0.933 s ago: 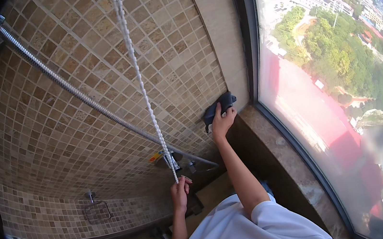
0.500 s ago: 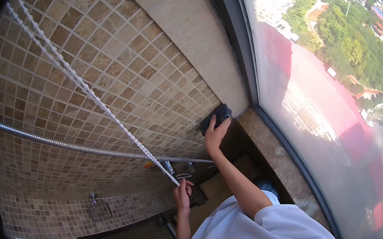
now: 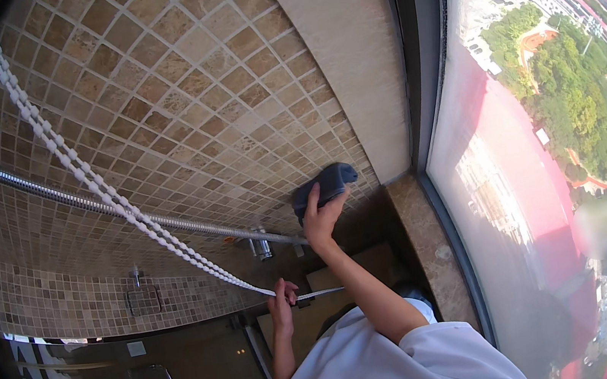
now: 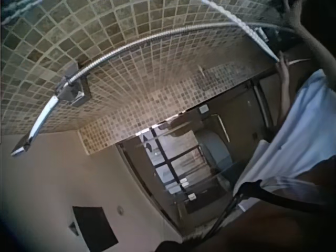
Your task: The person wipes a large curved window and the adjacent tiled wall using a dark cloth. They move the cloth across the glass surface and along the wall near a shower hose, maintaining continuous contact with the surfaces.
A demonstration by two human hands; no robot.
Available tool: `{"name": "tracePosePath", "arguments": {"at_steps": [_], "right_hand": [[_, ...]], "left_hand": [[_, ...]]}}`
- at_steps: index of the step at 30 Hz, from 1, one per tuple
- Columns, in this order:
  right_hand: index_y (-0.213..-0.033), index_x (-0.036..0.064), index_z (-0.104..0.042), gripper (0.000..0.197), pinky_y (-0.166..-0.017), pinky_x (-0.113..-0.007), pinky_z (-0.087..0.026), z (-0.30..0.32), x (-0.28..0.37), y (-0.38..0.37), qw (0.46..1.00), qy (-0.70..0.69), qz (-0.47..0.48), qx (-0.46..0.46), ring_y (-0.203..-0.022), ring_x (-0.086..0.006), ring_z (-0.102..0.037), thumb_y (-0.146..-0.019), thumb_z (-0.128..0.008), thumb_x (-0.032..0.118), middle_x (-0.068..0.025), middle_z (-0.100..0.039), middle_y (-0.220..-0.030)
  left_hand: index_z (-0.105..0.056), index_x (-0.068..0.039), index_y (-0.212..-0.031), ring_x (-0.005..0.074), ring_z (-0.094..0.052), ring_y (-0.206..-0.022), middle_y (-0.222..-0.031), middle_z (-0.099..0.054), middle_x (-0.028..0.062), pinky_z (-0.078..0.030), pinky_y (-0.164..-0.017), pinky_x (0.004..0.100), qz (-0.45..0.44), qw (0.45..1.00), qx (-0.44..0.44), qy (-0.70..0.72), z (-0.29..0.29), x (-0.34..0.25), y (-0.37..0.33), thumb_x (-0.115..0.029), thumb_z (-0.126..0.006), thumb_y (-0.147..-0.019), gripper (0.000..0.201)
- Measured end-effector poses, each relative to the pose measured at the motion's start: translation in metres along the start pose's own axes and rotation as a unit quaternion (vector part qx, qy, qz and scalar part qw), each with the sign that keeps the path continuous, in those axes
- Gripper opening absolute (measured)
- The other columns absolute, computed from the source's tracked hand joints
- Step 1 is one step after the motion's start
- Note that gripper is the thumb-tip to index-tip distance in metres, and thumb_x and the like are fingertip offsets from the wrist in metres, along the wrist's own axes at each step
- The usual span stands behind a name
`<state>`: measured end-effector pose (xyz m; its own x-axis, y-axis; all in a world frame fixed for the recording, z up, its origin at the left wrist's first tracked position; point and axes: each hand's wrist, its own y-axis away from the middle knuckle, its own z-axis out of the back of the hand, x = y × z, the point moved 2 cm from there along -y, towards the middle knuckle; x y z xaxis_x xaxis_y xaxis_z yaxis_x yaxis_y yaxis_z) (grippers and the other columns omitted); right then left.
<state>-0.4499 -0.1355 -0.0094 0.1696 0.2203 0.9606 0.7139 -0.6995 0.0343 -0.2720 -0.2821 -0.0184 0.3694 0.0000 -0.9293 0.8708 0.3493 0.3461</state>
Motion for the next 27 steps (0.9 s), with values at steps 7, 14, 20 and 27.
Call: {"name": "tracePosePath", "arguments": {"at_steps": [7,14,20,27], "right_hand": [[-0.121,0.0019,-0.046,0.056,-0.096,-0.043,-0.042,0.013,-0.063,0.026,0.931,0.159,0.254,0.209,-0.105,-0.0363,-0.052,-0.07,-0.063,-0.01,-0.0188,-0.046,-0.114],[-0.122,-0.0059,-0.047,0.04,-0.089,-0.036,-0.043,0.018,-0.009,-0.039,0.974,0.111,0.118,-0.155,-0.096,-0.0296,-0.058,-0.093,-0.063,0.017,-0.0208,-0.06,-0.107],[-0.12,0.0033,-0.049,0.044,-0.088,-0.035,-0.045,-0.028,0.001,0.055,0.973,0.093,0.19,0.088,-0.106,-0.029,-0.054,-0.08,-0.067,-0.001,-0.0156,-0.053,-0.112],[-0.119,0.0046,-0.048,0.035,-0.085,-0.036,-0.045,0.014,-0.055,0.009,0.991,0.102,0.072,-0.045,-0.094,-0.026,-0.057,-0.087,-0.064,0.006,-0.0155,-0.058,-0.105]], "left_hand": [[-0.061,-0.005,-0.078,0.0044,-0.038,-0.054,-0.058,-0.041,-0.0044,-0.03,-0.052,0.0227,-0.017,0.998,0.052,0.005,0.022,-0.021,-0.024,-0.031,-0.049,-0.101,0.037],[-0.065,-0.004,-0.084,0.0078,-0.056,-0.067,-0.069,-0.059,0.0,-0.042,-0.064,0.0244,-0.024,0.996,0.087,-0.014,0.047,0.017,-0.041,-0.028,-0.056,-0.098,0.029],[-0.067,-0.005,-0.085,0.0101,-0.063,-0.073,-0.075,-0.066,0.0029,-0.046,-0.069,0.0259,0.0,0.995,0.093,-0.031,0.081,0.07,-0.07,-0.031,-0.059,-0.095,0.029],[-0.066,-0.003,-0.086,0.0116,-0.064,-0.074,-0.076,-0.067,0.0055,-0.047,-0.07,0.0267,-0.012,0.998,0.062,-0.005,0.13,0.073,-0.09,-0.028,-0.058,-0.095,0.028]]}}
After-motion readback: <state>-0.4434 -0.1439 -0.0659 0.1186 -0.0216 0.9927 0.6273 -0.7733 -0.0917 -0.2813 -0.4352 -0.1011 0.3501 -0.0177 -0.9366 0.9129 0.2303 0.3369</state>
